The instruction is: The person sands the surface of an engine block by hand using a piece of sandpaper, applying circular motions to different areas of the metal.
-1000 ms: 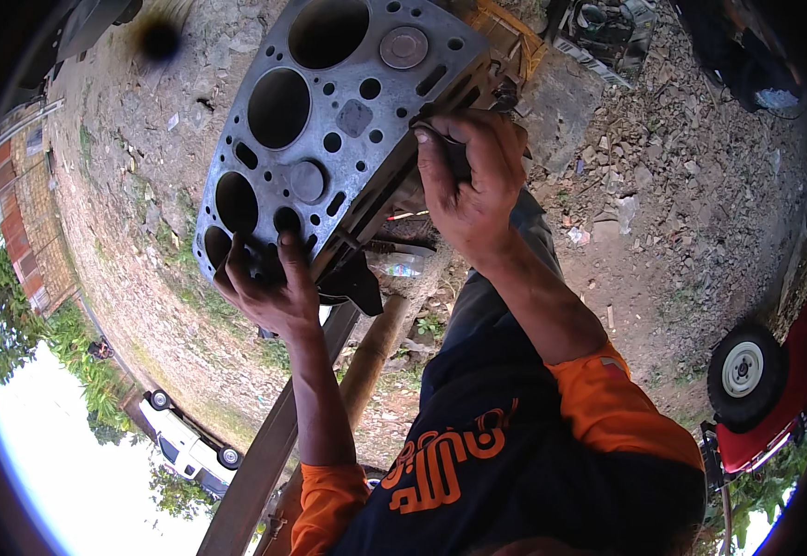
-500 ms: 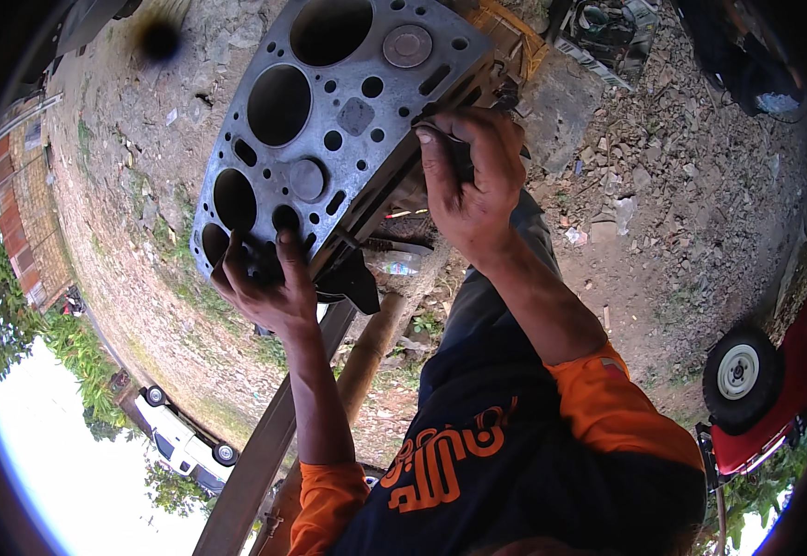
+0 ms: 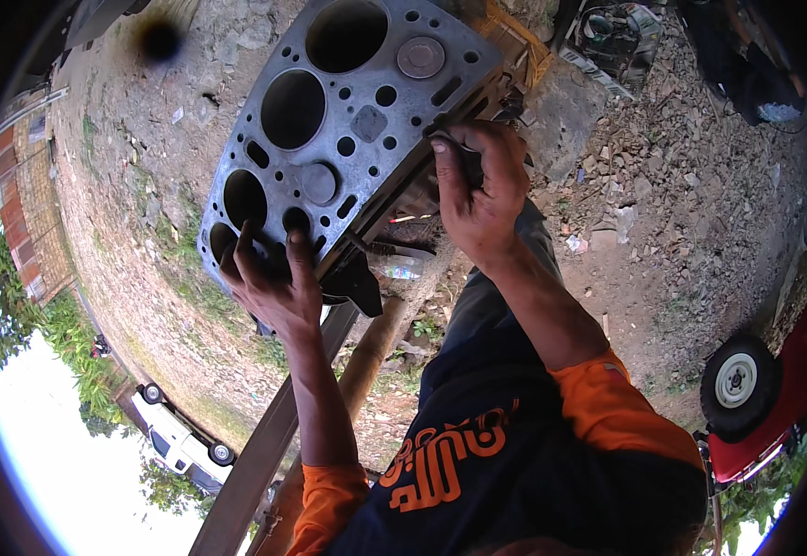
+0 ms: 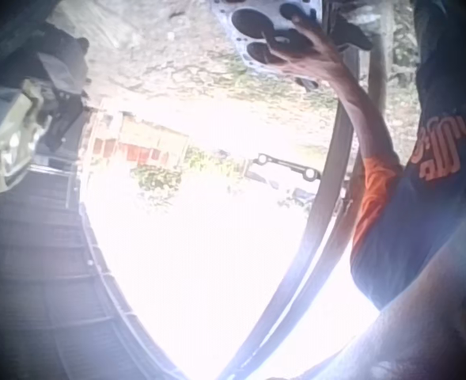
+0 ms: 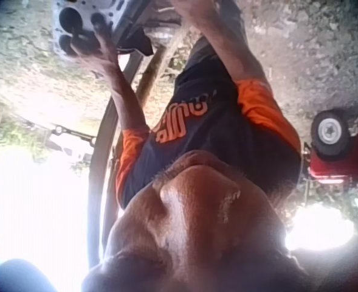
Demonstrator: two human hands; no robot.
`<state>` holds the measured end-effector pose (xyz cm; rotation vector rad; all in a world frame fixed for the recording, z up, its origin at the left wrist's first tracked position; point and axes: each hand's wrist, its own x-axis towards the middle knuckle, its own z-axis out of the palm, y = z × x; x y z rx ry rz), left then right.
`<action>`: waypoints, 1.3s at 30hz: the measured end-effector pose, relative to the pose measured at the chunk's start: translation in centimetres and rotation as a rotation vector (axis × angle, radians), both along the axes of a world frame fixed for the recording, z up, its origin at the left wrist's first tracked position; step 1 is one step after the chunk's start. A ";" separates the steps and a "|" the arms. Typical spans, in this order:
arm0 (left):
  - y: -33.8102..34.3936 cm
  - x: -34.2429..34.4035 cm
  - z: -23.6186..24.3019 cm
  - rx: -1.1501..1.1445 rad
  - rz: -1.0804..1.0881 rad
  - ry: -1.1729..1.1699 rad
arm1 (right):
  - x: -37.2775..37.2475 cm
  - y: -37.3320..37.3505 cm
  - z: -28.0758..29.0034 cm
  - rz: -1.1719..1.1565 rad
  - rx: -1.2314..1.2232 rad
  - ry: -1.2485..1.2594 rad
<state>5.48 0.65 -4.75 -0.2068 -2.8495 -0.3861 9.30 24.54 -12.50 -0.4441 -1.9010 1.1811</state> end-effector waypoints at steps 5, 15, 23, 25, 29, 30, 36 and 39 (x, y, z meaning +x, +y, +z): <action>-0.3 -0.1 0.5 0.093 -0.021 -0.053 | -0.4 0.1 0.4 -0.016 -0.003 0.081; 0.8 -0.6 0.1 -0.101 -0.170 0.059 | 0.4 0.2 -0.5 0.022 -0.018 0.013; 0.5 -0.7 -0.4 -0.136 -0.198 0.107 | 0.5 -0.3 0.1 0.022 -0.051 0.017; 0.6 -0.8 -0.2 -0.122 -0.176 0.093 | 0.3 -0.4 0.3 0.020 -0.062 0.038; 0.6 -0.7 -0.2 -0.122 -0.182 0.096 | -0.2 -0.5 -0.1 0.004 -0.126 0.033; 0.7 -0.8 -0.2 -0.123 -0.173 0.110 | -0.2 -0.4 -0.1 0.006 -0.090 0.024; 1.2 -0.7 -0.1 -0.101 -0.154 0.118 | 0.2 -0.4 -0.9 0.016 -0.056 0.014; 1.4 -0.7 0.1 -0.075 -0.165 0.113 | 0.2 -0.3 0.1 0.040 -0.058 0.055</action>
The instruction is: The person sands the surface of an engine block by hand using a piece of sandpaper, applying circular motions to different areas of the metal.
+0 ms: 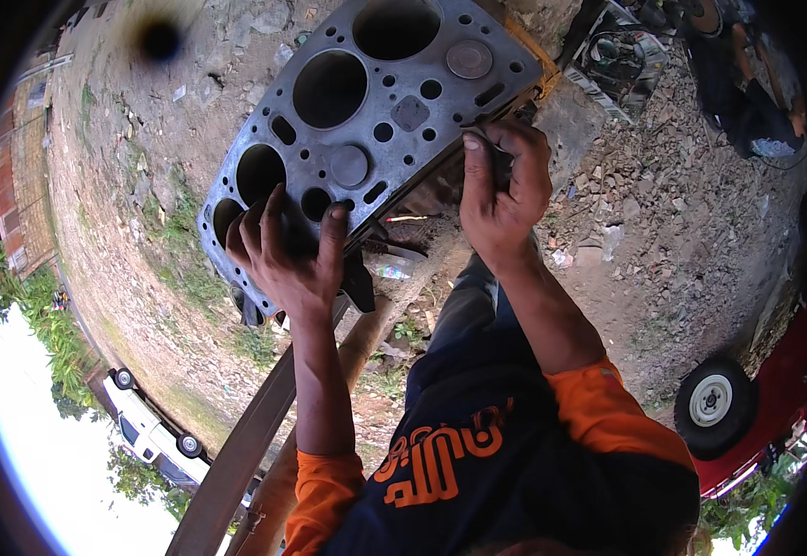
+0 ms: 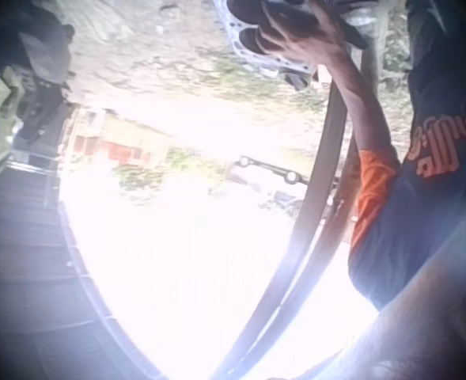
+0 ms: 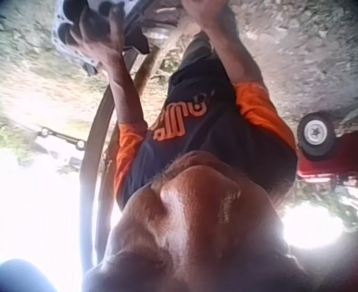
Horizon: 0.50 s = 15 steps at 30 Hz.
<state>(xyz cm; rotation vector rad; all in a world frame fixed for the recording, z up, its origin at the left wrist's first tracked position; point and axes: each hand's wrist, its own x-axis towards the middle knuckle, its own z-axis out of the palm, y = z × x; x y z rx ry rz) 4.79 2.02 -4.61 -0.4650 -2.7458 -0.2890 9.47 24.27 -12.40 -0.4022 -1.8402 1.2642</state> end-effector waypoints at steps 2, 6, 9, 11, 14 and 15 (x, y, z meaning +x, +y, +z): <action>-0.1 0.0 -0.1 -0.037 -0.006 0.030 | -0.6 0.2 -0.1 -0.010 -0.041 -0.024; -0.3 0.1 0.0 -0.022 0.000 0.012 | 0.2 0.2 -0.2 -0.003 0.054 -0.048; -0.3 0.2 0.0 -0.048 0.022 0.007 | 0.6 0.1 -0.8 0.000 0.055 -0.067; 0.0 0.2 0.1 -0.039 0.023 0.000 | 0.7 0.1 -1.0 -0.009 0.072 -0.092; 0.0 0.2 0.1 -0.009 0.025 -0.009 | -0.1 0.2 0.5 -0.023 0.084 -0.019; -0.1 0.3 0.0 0.004 0.025 -0.012 | 0.2 -0.1 0.0 -0.021 0.065 -0.021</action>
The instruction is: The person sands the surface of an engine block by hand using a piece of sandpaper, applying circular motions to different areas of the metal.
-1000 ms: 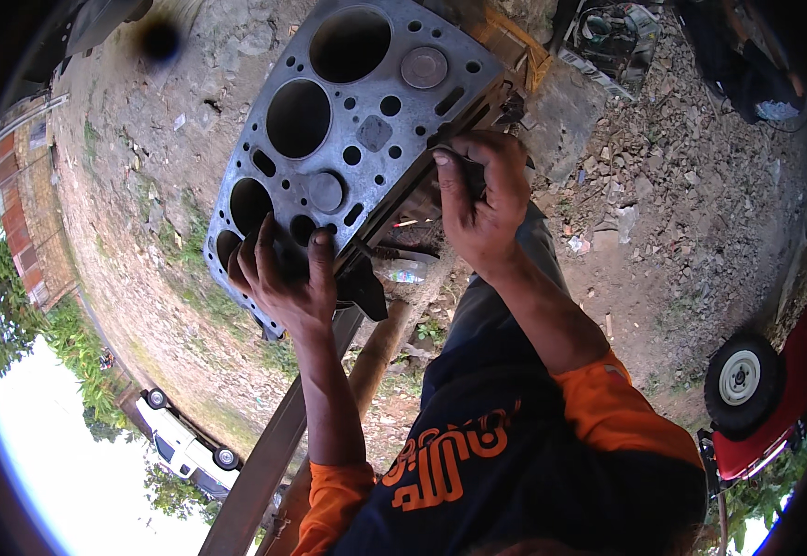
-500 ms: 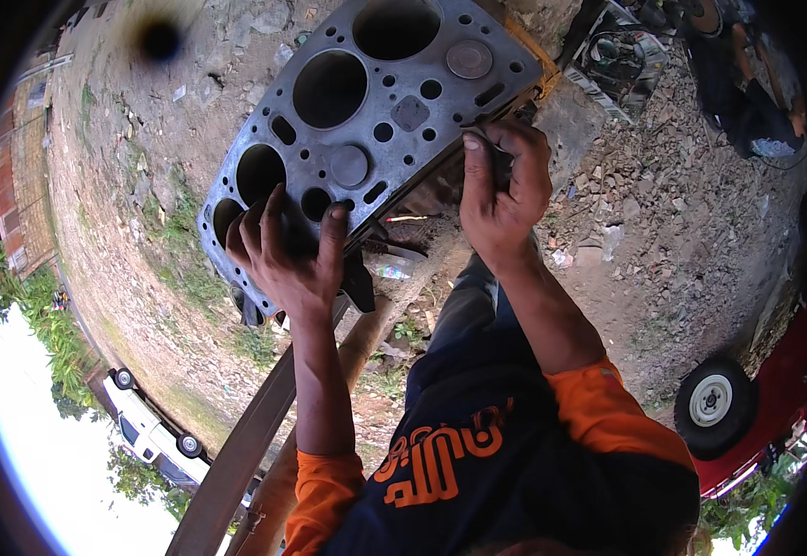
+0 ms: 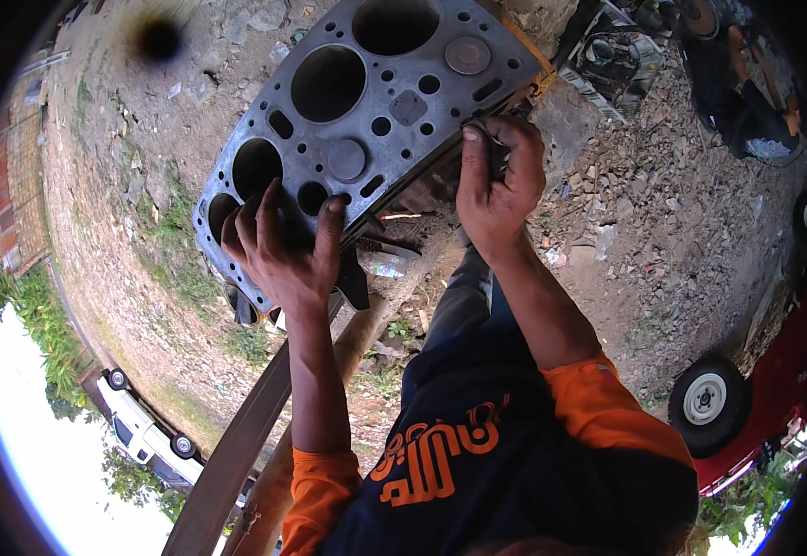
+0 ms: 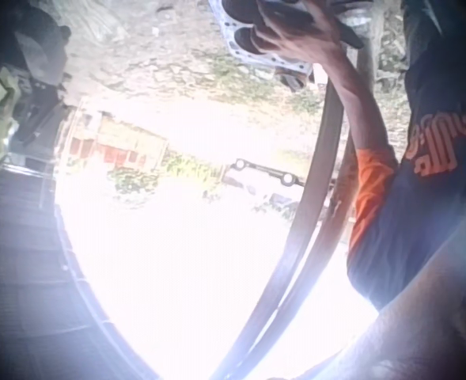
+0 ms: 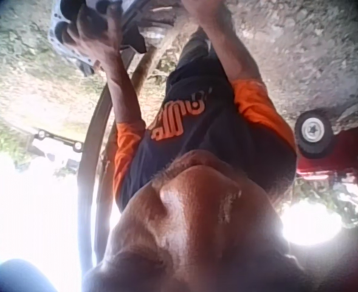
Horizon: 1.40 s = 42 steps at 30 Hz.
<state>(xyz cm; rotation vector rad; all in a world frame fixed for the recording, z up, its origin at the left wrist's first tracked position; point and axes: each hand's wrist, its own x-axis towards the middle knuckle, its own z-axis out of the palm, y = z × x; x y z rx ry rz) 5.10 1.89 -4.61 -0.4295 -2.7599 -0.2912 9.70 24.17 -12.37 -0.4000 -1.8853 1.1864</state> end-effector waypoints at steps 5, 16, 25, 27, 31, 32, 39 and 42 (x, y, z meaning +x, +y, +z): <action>-0.1 -0.2 0.0 -0.047 -0.027 0.023 | -0.5 0.3 0.1 -0.011 0.039 -0.003; -0.2 -0.2 -0.1 -0.052 -0.011 0.008 | -0.6 0.4 -0.8 -0.049 0.093 0.004; -0.3 -0.1 -0.3 -0.029 -0.006 0.026 | -0.4 0.1 -0.4 -0.055 0.101 -0.031; -0.3 -0.2 -0.3 -0.027 -0.007 0.012 | -0.3 -0.1 -0.4 -0.066 0.098 -0.027; -0.1 -0.2 -0.2 -0.049 -0.002 0.016 | -0.4 0.4 -0.3 -0.074 0.134 -0.015; -0.1 -0.1 -0.1 -0.035 0.007 0.007 | -0.4 0.5 0.0 -0.074 0.151 -0.007; -0.1 -0.1 -0.1 -0.010 -0.008 0.011 | 0.2 0.3 -0.5 -0.073 0.125 -0.059; 0.0 -0.2 -0.1 -0.014 0.001 0.003 | 0.1 0.5 -0.3 -0.074 0.171 -0.084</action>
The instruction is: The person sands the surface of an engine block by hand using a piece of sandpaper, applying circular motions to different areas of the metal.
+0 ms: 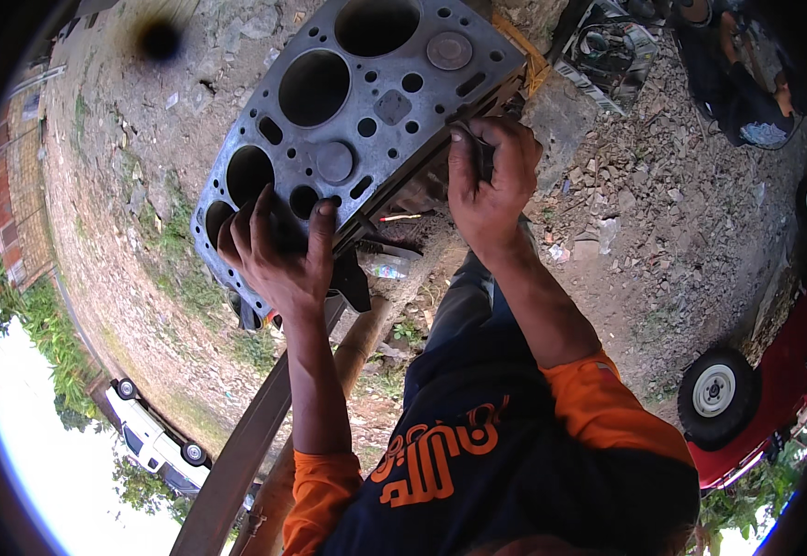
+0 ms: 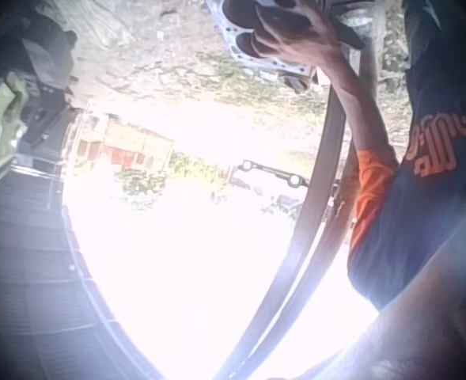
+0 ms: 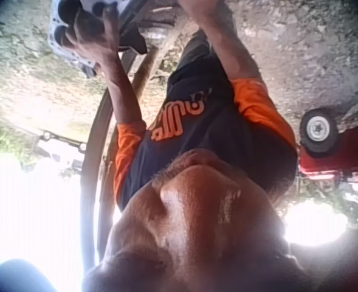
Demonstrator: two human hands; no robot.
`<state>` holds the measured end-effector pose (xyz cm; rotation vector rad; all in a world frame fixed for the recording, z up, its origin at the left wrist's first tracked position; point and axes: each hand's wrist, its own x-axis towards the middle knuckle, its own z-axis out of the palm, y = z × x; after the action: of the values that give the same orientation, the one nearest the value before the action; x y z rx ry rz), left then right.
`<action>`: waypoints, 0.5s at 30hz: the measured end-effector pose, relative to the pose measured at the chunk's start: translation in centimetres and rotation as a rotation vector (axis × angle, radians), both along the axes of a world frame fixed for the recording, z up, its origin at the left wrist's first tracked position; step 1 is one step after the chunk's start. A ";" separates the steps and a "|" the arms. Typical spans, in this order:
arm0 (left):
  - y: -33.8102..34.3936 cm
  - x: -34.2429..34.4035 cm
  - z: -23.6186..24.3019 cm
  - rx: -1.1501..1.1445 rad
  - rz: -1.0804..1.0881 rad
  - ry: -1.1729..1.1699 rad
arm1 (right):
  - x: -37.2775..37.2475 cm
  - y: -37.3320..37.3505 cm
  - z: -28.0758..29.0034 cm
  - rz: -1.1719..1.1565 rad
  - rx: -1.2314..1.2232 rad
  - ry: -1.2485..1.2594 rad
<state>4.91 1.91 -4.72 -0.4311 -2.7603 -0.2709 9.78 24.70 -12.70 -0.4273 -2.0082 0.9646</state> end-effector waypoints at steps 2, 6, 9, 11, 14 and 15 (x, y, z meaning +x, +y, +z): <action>0.0 0.0 -0.1 -0.010 -0.005 0.013 | 1.1 0.2 0.5 0.025 0.025 -0.055; -0.1 0.0 0.0 -0.003 -0.015 0.014 | 1.1 1.0 0.1 -0.038 -0.178 0.025; -0.3 0.0 -0.2 -0.004 -0.007 0.022 | 0.4 1.1 0.2 -0.020 -0.156 0.042; -0.4 -0.1 -0.2 -0.013 -0.008 0.014 | -0.3 1.1 0.5 -0.021 -0.052 0.065; -0.5 -0.1 -0.4 -0.019 -0.014 0.023 | -0.2 1.2 -0.2 -0.029 0.061 0.017; -0.6 -0.1 -0.4 -0.019 -0.017 0.029 | 0.0 1.2 -0.5 -0.033 0.091 -0.012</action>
<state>4.79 1.36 -5.11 -0.4594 -2.7339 -0.2408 9.75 25.93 -13.19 -0.4156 -2.0414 0.8485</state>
